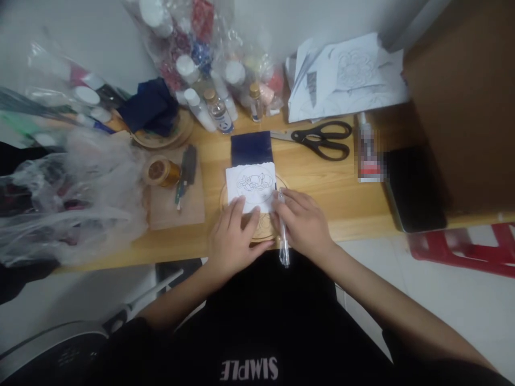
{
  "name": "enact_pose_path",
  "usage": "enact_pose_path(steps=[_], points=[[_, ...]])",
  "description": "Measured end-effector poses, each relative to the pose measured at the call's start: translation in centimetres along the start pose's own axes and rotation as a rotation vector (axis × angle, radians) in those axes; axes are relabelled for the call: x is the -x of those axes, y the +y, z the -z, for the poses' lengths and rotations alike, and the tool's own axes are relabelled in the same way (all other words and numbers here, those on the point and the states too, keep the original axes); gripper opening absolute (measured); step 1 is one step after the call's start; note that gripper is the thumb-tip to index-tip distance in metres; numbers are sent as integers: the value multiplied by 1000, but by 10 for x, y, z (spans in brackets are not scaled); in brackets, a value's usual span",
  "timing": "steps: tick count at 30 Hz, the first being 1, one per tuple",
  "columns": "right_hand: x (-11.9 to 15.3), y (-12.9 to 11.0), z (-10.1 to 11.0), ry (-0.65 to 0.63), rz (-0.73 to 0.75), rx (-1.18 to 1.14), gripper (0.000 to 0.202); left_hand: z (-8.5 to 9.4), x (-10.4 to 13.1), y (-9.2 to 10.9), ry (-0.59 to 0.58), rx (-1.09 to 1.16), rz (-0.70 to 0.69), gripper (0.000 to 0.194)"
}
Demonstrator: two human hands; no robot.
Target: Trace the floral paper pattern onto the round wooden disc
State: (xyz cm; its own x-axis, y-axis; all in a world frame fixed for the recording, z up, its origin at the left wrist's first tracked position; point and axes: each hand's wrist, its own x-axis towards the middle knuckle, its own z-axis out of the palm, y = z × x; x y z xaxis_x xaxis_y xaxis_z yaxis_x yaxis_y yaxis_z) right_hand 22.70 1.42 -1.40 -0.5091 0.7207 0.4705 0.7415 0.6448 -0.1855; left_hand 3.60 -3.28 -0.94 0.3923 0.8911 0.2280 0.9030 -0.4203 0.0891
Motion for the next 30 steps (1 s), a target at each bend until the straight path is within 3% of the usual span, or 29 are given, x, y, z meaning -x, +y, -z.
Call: enact_pose_path(steps=[9, 13, 21, 30], points=[[-2, -4, 0, 14, -15, 10, 18, 12, -6, -17, -53, -175, -295, 76], [-3, -4, 0, 14, -13, 3, 19, 12, -8, -23, -20, -216, -376, 75], [-4, -4, 2, -26, -15, -11, 21, 9, -9, -26, 76, -220, -417, 72], [-5, 0, 2, 16, -39, -79, 29, 4, -8, -25, 119, -226, -390, 79]])
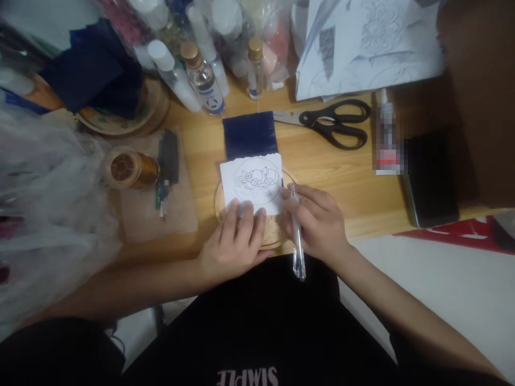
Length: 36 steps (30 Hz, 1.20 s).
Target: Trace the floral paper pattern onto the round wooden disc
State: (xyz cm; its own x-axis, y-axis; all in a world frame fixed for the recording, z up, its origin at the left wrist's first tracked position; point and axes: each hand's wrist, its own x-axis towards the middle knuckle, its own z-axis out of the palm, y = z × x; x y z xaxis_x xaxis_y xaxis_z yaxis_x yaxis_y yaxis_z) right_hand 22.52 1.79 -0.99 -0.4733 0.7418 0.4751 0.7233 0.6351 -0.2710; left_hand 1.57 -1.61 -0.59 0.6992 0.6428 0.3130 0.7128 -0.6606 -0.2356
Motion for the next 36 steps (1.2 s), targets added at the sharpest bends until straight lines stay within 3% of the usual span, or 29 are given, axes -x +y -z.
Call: enact_pose_path(steps=[4, 7, 10, 14, 18, 22, 26, 31, 36], points=[[-7, 0, 4, -2, -149, -121, 28, 1, 1, 0, -19, 6, -12, 75], [-13, -1, 2, 23, -360, -263, 17, 1, 3, 1, -65, 140, 10, 74], [-21, -4, -6, 181, -510, -366, 21, 0, 5, 1, -127, 272, 46, 74], [-37, -10, -16, 426, -539, -523, 31, 1, 4, 0, -160, 312, 51, 70], [-51, -17, -22, 525, -643, -627, 13, 3, 1, -2, -123, 240, 33, 64], [-58, -26, -26, 407, -687, -583, 5, 5, 0, -2, -40, 93, 12, 60], [-60, -36, -31, 247, -741, -579, 28, 5, 0, -1, -81, 200, 45, 52], [-55, -39, -41, 177, -801, -473, 20, 4, 0, -2, -61, 176, 22, 52], [-57, -41, -41, 97, -773, -345, 22, 4, 0, -3, -152, 372, 81, 46]])
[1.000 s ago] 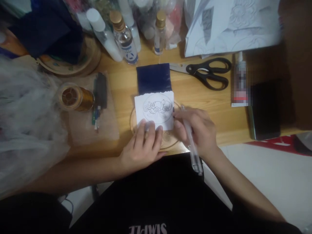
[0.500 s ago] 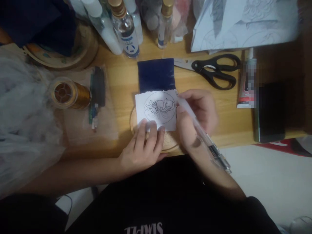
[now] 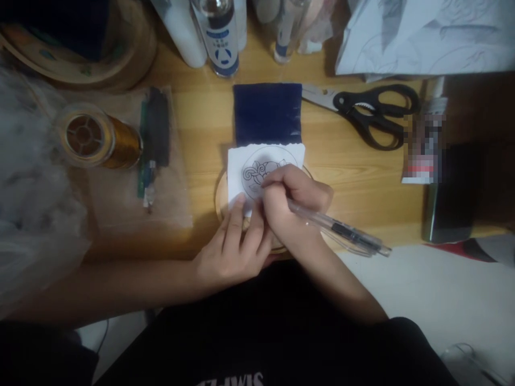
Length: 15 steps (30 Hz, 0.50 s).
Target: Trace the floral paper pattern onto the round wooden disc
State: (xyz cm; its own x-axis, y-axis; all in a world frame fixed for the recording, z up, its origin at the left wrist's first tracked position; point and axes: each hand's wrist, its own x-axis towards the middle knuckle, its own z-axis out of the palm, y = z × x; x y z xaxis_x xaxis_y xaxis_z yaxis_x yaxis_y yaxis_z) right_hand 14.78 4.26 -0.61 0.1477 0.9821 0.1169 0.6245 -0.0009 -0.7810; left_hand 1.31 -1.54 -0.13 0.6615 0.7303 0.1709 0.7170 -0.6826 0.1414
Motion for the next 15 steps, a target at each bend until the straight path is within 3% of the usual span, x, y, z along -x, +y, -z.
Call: enact_pose_path(steps=[4, 9, 15], points=[[-2, -4, -1, 34, 33, -17, 22, 2, -1, -1, 47, -54, -30, 45], [-1, 0, -1, 5, 56, 27, 21, 1, -1, 0, -7, 80, 8, 47], [0, 0, -3, 23, 39, 34, 21, 0, 1, -1, -16, 74, 12, 47]])
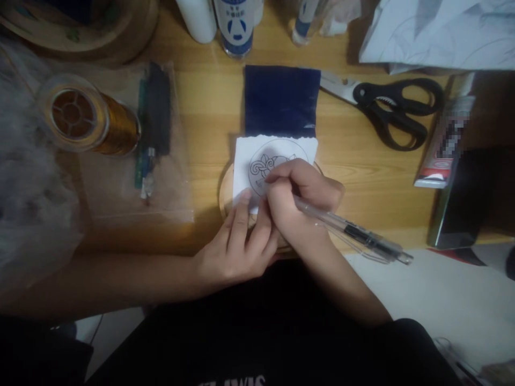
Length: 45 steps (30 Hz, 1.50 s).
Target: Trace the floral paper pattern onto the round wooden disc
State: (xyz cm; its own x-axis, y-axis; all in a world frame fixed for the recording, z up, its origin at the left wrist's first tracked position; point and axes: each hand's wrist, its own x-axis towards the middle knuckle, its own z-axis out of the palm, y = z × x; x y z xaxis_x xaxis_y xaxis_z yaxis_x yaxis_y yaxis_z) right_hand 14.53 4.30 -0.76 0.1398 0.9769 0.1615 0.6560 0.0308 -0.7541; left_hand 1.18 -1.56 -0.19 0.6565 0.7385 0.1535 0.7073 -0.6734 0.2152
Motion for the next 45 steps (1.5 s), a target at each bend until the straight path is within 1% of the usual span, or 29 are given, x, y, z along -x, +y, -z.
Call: enact_pose_path(steps=[2, 4, 6, 8, 10, 11, 12, 14, 15, 16, 18, 20, 23, 29, 35, 42, 45], points=[[-1, -2, -1, 16, -12, -26, 20, 0, 0, 0, -13, -5, -11, 45], [-3, -3, -1, 20, -27, -50, 20, 1, -2, 2, 5, -40, -16, 45], [-3, -3, -1, 13, -30, -66, 20, 1, -3, 6, 46, -147, 31, 43], [-3, 0, 0, 0, 1, -79, 20, 0, -4, 11, 89, -298, 89, 40], [-1, 3, 1, -11, 42, -61, 22, -1, -5, 17, 121, -360, 30, 40], [-1, 4, 2, -15, 55, -38, 23, -1, -6, 20, 111, -353, 38, 39], [0, 5, 3, -15, 60, -7, 24, -2, -6, 23, 80, -326, 101, 37], [0, 5, 4, -29, 64, 51, 26, -3, -6, 26, 36, -288, 185, 36], [0, 5, 4, -37, 63, 65, 26, -3, -5, 25, 34, -293, 189, 36], [0, 4, 4, -42, 60, 65, 26, -2, -5, 24, 43, -313, 170, 36], [-1, 2, 3, -52, 41, 45, 26, -1, -5, 16, 81, -379, 79, 37], [-1, 1, 3, -43, 22, 22, 26, 2, -6, 7, 120, -439, -53, 38], [-2, 1, 2, -28, 12, -16, 22, 5, -8, -3, 145, -475, -128, 36], [-3, 3, 2, -28, -1, -78, 19, 2, -6, -2, 171, -454, -109, 42], [-2, 3, 1, 20, -24, -102, 26, 1, -4, -1, 149, -442, -115, 48], [-3, 2, 0, -9, -16, -93, 22, 0, -4, 0, 167, -453, -96, 48], [-3, 2, 0, -9, -34, -98, 21, -1, -4, 1, 166, -459, -89, 48]])
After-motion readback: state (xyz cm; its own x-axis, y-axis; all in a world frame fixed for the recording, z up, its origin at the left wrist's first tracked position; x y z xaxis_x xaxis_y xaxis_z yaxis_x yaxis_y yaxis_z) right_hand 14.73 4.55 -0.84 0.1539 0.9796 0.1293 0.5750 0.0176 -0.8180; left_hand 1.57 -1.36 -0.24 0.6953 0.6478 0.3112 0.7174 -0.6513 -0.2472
